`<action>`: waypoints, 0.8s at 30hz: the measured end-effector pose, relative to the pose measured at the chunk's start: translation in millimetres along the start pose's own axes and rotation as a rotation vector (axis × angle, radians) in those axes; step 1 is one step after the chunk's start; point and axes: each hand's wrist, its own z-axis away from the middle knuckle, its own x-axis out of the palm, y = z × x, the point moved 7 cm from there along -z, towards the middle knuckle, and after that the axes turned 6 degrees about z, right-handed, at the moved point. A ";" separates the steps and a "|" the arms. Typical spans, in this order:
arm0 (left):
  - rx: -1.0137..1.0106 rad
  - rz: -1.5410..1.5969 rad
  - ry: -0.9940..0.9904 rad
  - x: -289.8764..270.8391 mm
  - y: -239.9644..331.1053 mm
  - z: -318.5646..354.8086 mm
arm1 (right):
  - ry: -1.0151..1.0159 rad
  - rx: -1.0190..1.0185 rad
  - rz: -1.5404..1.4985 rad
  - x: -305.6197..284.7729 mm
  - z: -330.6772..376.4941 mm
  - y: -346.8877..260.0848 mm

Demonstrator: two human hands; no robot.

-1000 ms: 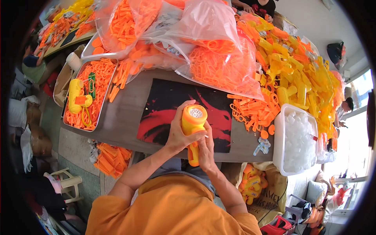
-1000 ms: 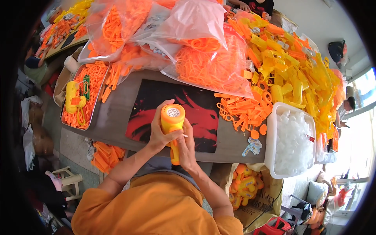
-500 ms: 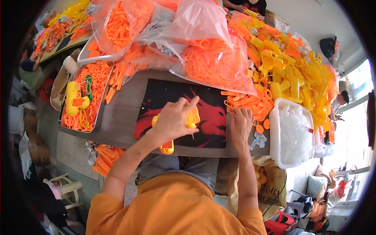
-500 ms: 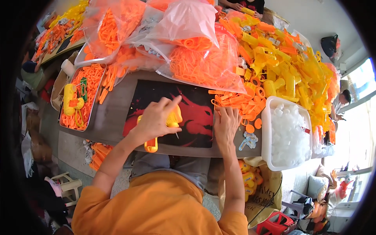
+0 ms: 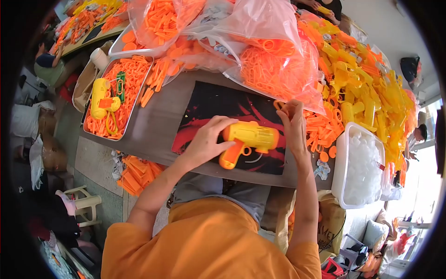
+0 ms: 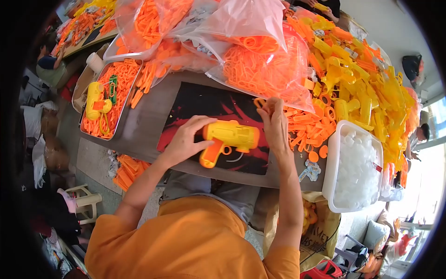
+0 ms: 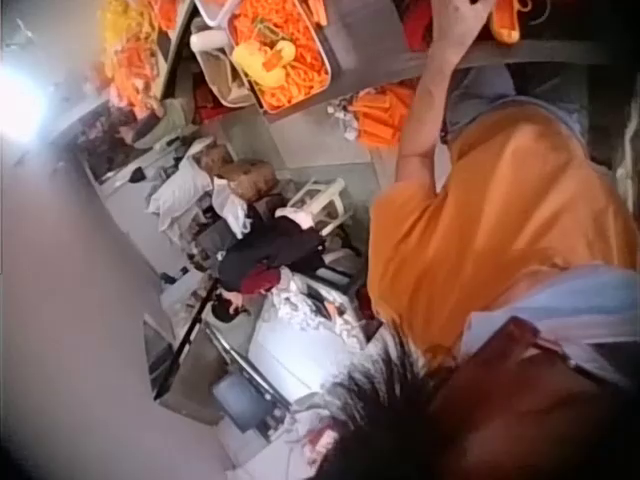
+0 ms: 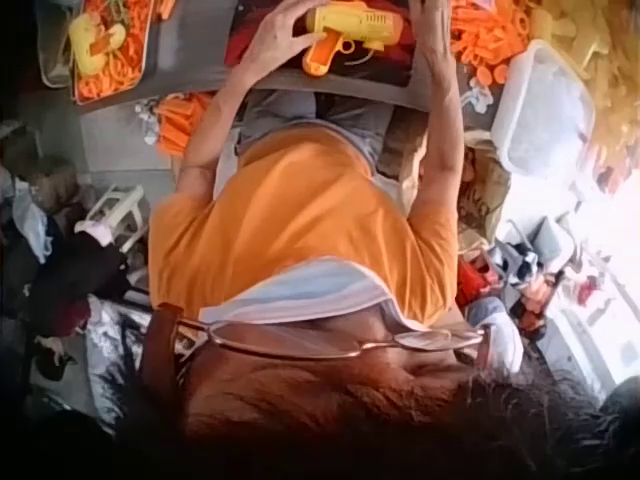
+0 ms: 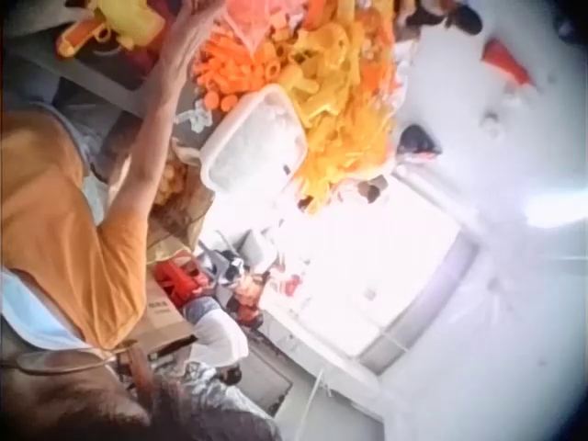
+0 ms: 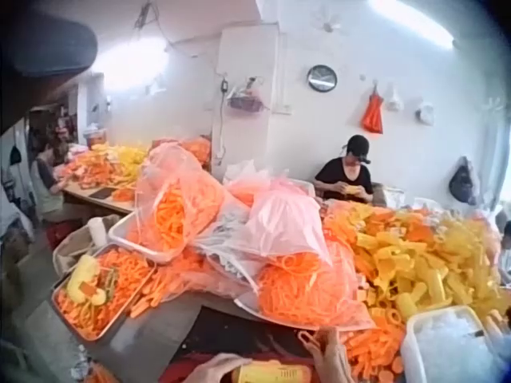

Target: Assembling and packaging plastic toy components into small yellow boxes.

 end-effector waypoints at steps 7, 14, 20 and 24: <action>-0.009 0.220 -0.001 25.4 -24.7 -2.5 | -0.280 -0.013 -0.016 32.3 36.2 -46.7; -0.153 0.517 0.009 33.3 -34.0 -3.3 | -0.089 -0.095 0.093 38.5 38.9 -52.7; -0.253 0.541 0.063 28.8 -42.9 -9.9 | 0.006 -0.116 0.227 44.1 42.6 -69.1; -0.258 0.529 0.075 33.7 -39.9 -15.3 | 0.038 -0.078 0.324 41.1 48.6 -67.7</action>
